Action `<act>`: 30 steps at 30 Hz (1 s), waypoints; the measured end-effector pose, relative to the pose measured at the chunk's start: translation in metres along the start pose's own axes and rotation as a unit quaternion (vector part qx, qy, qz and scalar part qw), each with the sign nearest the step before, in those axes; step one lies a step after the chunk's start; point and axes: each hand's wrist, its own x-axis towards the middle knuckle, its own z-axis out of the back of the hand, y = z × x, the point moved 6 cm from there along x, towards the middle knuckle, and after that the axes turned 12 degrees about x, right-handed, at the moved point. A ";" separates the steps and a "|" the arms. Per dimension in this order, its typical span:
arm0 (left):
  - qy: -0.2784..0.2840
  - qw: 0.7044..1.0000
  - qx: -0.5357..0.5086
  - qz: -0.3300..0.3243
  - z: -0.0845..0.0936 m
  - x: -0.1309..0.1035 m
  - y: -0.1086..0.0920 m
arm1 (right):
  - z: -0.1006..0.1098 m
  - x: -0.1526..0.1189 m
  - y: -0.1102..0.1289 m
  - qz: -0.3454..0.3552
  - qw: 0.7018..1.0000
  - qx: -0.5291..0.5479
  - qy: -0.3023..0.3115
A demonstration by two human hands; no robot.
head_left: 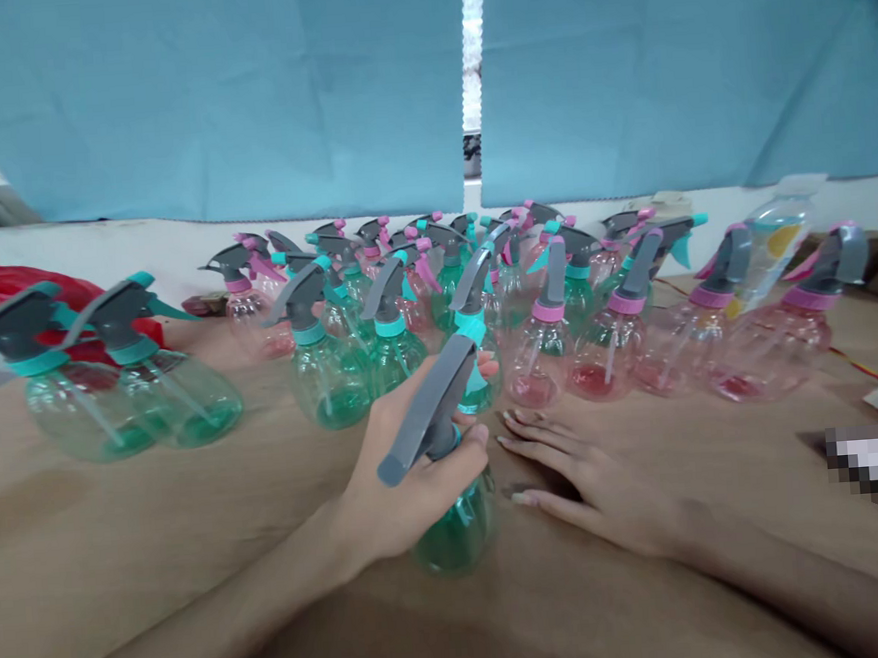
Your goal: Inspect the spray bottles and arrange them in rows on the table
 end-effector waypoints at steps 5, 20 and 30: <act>0.004 1.000 -0.003 -0.002 0.000 0.000 -0.001 | 0.000 -0.001 0.000 0.000 1.000 0.006 -0.003; -0.024 0.998 -0.051 -0.035 0.002 0.002 -0.005 | 0.000 -0.001 0.000 0.010 1.000 0.002 -0.012; -0.054 0.994 -0.034 -0.093 0.008 -0.001 -0.009 | 0.000 0.000 0.002 0.007 0.999 -0.033 0.004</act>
